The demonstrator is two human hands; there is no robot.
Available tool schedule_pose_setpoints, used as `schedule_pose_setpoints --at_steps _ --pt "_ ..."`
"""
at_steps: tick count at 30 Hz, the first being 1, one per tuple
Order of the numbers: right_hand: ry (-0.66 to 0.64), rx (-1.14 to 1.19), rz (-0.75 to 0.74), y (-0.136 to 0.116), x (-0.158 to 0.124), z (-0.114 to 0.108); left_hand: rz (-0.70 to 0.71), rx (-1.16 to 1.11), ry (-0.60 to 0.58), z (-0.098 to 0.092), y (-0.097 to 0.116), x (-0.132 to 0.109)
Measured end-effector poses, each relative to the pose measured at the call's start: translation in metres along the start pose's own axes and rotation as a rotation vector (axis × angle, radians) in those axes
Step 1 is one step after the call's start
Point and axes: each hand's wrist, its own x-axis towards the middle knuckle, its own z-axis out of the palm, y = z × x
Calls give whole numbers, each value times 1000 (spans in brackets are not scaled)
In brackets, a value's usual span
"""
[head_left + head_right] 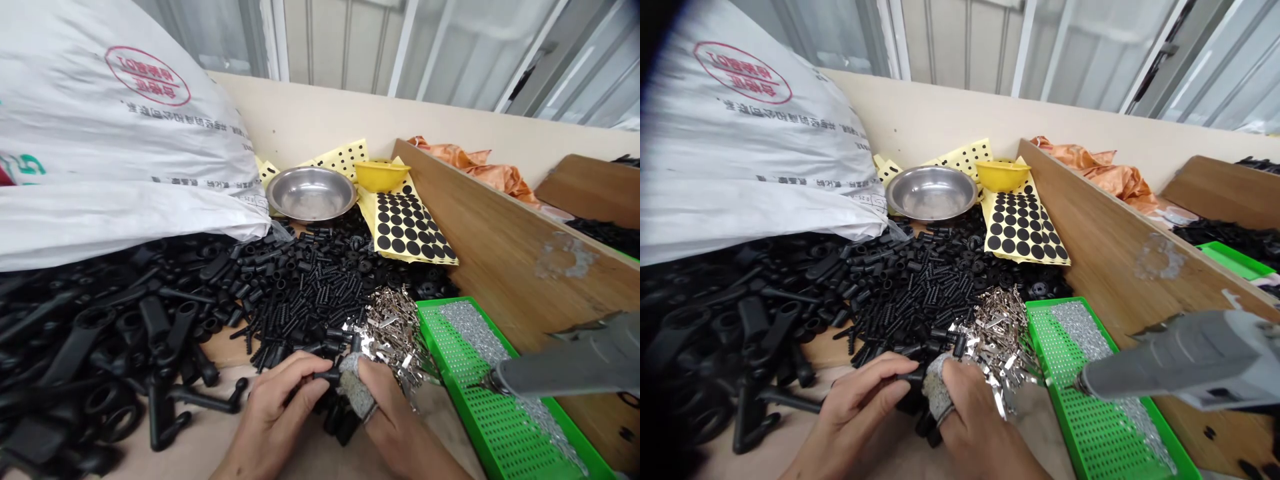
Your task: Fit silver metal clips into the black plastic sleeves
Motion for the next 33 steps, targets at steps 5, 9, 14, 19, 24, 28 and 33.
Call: schedule_pose_setpoints --at_steps 5,9,14,19,24,28,33 --pt "8 79 97 1 2 1 176 59 16 1 -3 -1" --pt "28 -27 -13 11 -6 4 114 28 7 1 0 -1" --pt "117 -182 -268 11 -5 3 -108 -52 -4 2 2 0" --pt "113 -226 -359 2 10 4 -407 -263 39 10 -1 -2" --pt "151 -265 -380 7 7 9 -475 -344 58 14 -6 -6" --pt "206 -183 -212 16 -9 15 -265 -149 78 14 -6 -8" --pt "213 116 125 19 -14 25 82 18 100 14 -5 -9"
